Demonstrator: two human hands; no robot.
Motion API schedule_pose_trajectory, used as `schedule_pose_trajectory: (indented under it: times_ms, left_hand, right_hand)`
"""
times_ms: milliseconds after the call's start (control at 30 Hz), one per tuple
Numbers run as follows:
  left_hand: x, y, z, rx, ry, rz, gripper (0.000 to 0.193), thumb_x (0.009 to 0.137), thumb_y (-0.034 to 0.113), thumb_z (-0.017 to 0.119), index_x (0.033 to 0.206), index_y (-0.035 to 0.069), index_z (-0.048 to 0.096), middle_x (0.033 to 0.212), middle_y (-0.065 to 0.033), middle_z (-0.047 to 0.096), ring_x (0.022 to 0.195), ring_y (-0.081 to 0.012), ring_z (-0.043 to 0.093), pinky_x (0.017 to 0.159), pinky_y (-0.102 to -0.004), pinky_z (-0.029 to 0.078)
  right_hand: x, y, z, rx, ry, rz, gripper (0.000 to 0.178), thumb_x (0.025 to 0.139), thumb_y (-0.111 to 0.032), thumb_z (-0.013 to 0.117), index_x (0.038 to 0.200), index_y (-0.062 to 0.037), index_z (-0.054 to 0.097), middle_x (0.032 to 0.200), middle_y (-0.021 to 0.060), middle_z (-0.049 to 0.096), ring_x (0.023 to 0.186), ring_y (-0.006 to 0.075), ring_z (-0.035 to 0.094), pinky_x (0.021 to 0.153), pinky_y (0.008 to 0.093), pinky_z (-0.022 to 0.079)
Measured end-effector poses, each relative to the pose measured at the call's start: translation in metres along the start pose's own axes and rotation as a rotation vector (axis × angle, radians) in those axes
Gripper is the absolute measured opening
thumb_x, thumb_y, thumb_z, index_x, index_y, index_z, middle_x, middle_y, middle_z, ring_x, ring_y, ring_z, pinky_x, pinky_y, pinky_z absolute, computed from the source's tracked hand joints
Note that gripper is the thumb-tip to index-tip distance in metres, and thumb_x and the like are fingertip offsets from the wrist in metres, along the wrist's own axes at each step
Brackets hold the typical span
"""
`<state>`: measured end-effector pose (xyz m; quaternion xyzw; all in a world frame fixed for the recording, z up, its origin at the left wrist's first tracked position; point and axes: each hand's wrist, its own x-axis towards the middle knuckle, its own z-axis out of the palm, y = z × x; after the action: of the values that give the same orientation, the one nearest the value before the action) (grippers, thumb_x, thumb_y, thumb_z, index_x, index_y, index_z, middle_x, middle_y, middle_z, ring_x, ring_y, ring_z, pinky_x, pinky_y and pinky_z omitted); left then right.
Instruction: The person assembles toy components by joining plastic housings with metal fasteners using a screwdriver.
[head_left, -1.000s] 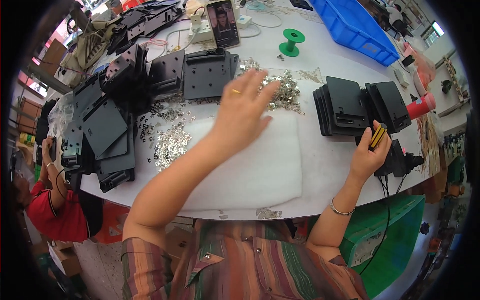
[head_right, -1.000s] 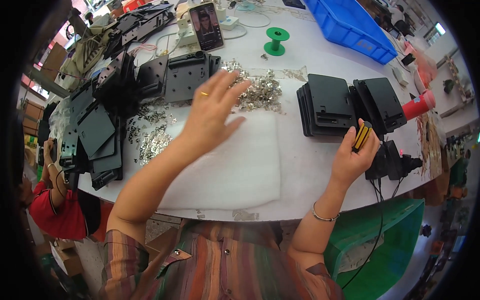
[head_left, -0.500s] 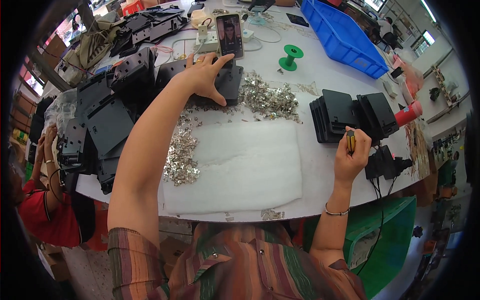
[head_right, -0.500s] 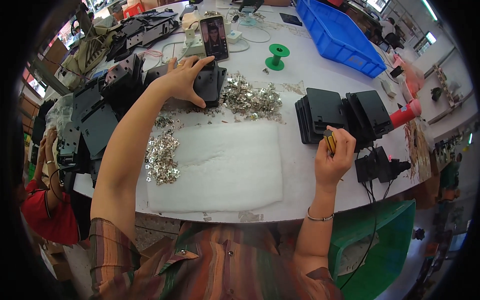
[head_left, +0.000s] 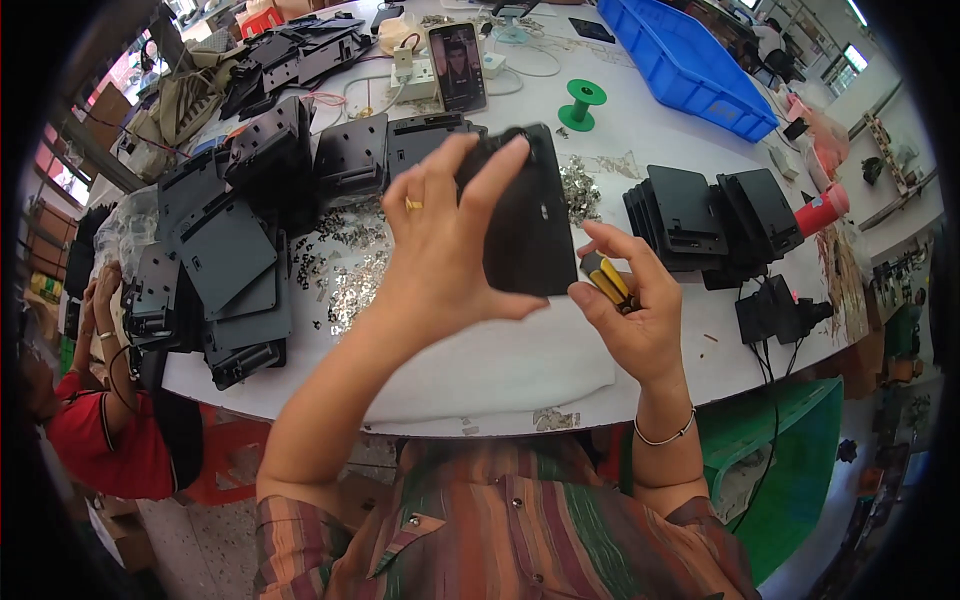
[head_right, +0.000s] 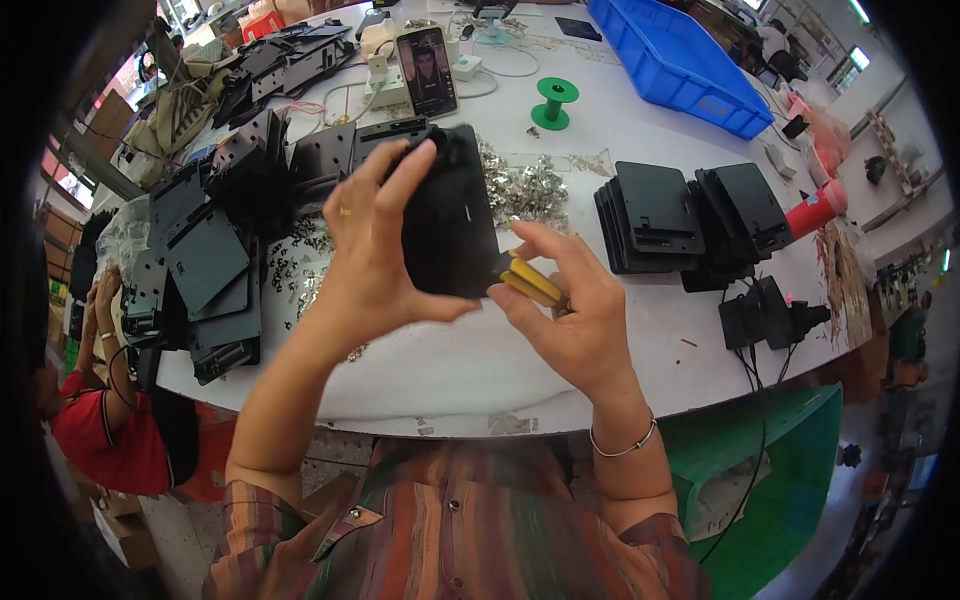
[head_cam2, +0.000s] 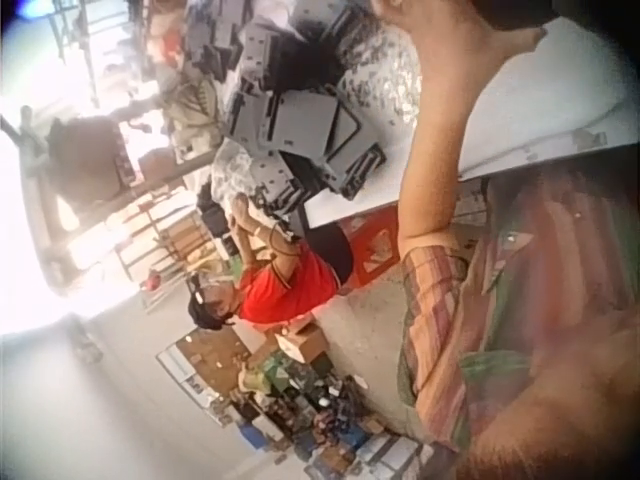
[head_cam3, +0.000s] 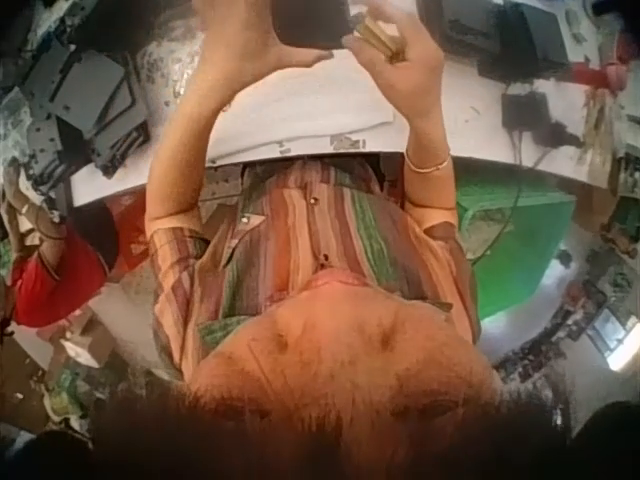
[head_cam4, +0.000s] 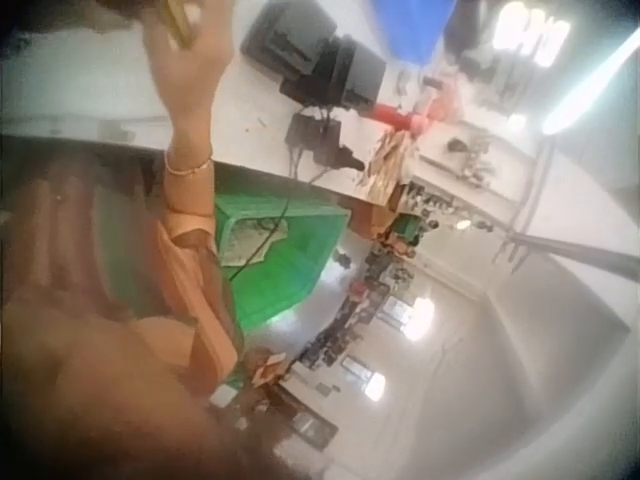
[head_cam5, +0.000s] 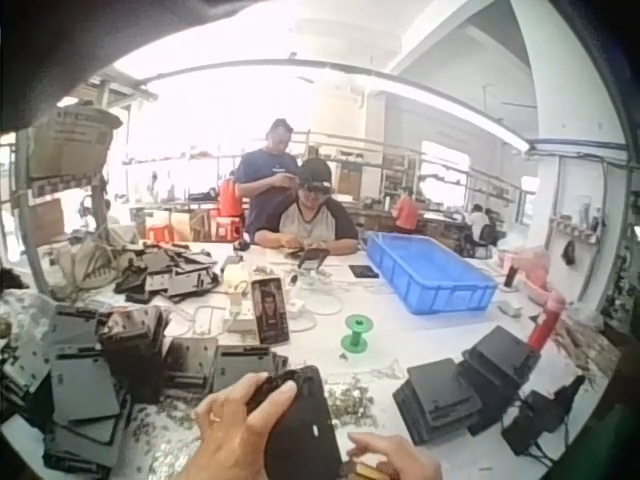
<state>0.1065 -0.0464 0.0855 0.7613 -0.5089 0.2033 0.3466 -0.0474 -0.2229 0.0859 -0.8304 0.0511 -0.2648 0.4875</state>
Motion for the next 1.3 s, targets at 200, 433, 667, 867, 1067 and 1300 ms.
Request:
schedule_pose_trajectory:
  times_ms: [200,433,667,867,1067,1300]
  left_hand:
    - [-0.066,0.041,0.022,-1.455,-0.217,-0.623,0.150,0.057,0.065,0.094,0.165,0.011,0.005,0.155,-0.0239,0.036,0.144,-0.0362,0.039,0.118,-0.0492,0.032]
    - [-0.098,0.049,0.031,-2.054,-0.470,-0.965,0.149,0.062,0.075,0.086,0.166,0.012,0.000,0.155,-0.0124,0.042,0.142,-0.0255,0.044,0.118,-0.0399,0.034]
    - [-0.111,0.047,0.054,-0.969,0.012,-0.309,0.158,0.052,0.053,0.101,0.164,0.010,-0.001,0.159,-0.0212,0.023,0.148,-0.0373,0.030,0.118,-0.0550,0.032]
    - [-0.108,0.060,0.069,-0.507,0.136,-0.265,0.149,0.049,0.034,0.104,0.162,0.013,0.010,0.160,-0.0300,0.014,0.147,-0.0505,0.024,0.115,-0.0572,0.035]
    - [-0.105,0.060,0.072,-0.545,0.286,-0.132,0.135,0.058,0.031,0.102,0.161,0.016,0.015,0.159,-0.0301,0.017,0.146,-0.0481,0.029,0.110,-0.0556,0.042]
    - [-0.108,0.046,0.034,-0.448,-0.123,-0.233,0.064,0.071,0.006,0.085,0.131,0.010,0.062,0.129,-0.0114,0.060,0.118,-0.0321,0.059,0.097,-0.0415,0.050]
  right_hand:
    - [-0.007,0.000,-0.015,0.242,-0.082,-0.059,0.050,0.086,-0.015,0.083,0.132,-0.0050,0.065,0.116,0.0084,0.067,0.098,0.0141,0.064,0.084,0.0262,0.049]
    - [-0.018,0.028,-0.005,0.015,-0.254,0.268,0.038,0.096,-0.016,0.074,0.130,-0.0026,0.063,0.116,0.0015,0.066,0.102,0.0050,0.057,0.088,0.0208,0.046]
    - [-0.019,0.036,-0.005,0.173,-0.161,0.387,0.041,0.102,-0.023,0.066,0.135,-0.0004,0.060,0.111,0.0039,0.069,0.089,0.0055,0.059,0.074,0.0197,0.048]
    - [-0.021,0.001,-0.022,0.240,-0.509,0.332,0.033,0.089,-0.014,0.079,0.117,0.0023,0.069,0.095,0.0004,0.069,0.082,0.0053,0.054,0.070,0.0220,0.045]
    - [-0.033,-0.030,-0.010,-0.176,-0.212,-0.031,0.040,0.067,0.003,0.082,0.106,-0.0004,0.074,0.090,0.0067,0.071,0.075,0.0113,0.067,0.063,0.0239,0.050]
    - [-0.038,0.000,-0.016,-0.664,-0.440,-0.335,0.034,0.073,-0.005,0.072,0.107,-0.0076,0.073,0.098,0.0000,0.068,0.073,0.0169,0.070,0.055,0.0289,0.053]
